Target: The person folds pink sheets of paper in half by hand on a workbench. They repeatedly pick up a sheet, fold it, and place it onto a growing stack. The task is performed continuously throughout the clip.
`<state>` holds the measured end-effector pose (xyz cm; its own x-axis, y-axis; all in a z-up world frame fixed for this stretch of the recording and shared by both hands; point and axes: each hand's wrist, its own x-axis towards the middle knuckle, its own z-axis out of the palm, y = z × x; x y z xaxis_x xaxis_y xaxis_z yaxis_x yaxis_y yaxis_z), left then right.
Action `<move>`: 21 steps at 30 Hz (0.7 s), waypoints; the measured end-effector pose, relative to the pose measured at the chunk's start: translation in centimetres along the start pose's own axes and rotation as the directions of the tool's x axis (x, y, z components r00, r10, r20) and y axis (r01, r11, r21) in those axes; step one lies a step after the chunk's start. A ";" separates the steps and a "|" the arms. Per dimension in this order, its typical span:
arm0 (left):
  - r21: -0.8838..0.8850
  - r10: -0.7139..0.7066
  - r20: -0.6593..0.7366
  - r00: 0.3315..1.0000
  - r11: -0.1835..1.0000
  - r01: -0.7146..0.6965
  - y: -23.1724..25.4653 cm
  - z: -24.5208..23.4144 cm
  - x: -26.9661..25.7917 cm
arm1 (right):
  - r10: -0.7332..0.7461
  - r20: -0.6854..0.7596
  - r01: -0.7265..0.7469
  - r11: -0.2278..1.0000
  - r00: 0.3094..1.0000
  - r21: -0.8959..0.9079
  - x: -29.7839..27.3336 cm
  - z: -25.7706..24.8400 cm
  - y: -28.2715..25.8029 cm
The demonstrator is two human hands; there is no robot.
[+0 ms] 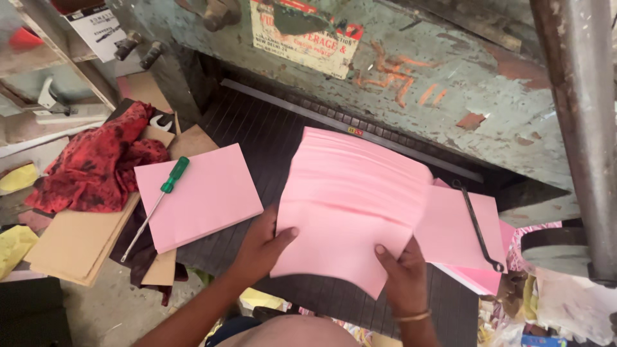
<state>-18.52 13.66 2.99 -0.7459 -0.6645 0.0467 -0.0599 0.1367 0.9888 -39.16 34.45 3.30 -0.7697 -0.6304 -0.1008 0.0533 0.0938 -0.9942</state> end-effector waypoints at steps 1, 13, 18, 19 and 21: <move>-0.150 0.067 0.020 0.998 0.987 -0.064 0.4 -0.7 -0.7 | 0.009 0.005 -0.010 0.997 1.000 0.073 -0.5 -0.4 -0.3; -0.195 -0.072 0.067 0.995 0.977 0.084 -2.4 0.2 -4.5 | -0.288 0.452 0.534 0.383 0.844 -0.754 -2.6 1.2 -10.4; -0.063 -0.065 0.000 0.998 0.996 0.065 -8.3 1.7 -4.2 | 0.045 0.693 0.686 0.114 0.719 -0.719 -0.8 6.6 -12.3; -0.021 -0.103 -0.024 0.994 0.994 0.103 -9.0 1.7 -3.7 | 0.224 0.657 0.665 0.047 0.720 -0.745 -0.4 6.9 -12.2; 0.157 -0.097 0.004 0.995 0.983 0.095 -9.6 1.0 -2.9 | 0.100 0.693 0.679 0.144 0.714 -0.720 0.3 6.6 -11.8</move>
<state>-16.46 15.05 -6.80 -0.7394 -0.6714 -0.0498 -0.2339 0.1868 0.9542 -35.88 28.08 14.71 -0.1034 -0.9747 -0.1981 -0.9728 0.1406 -0.1841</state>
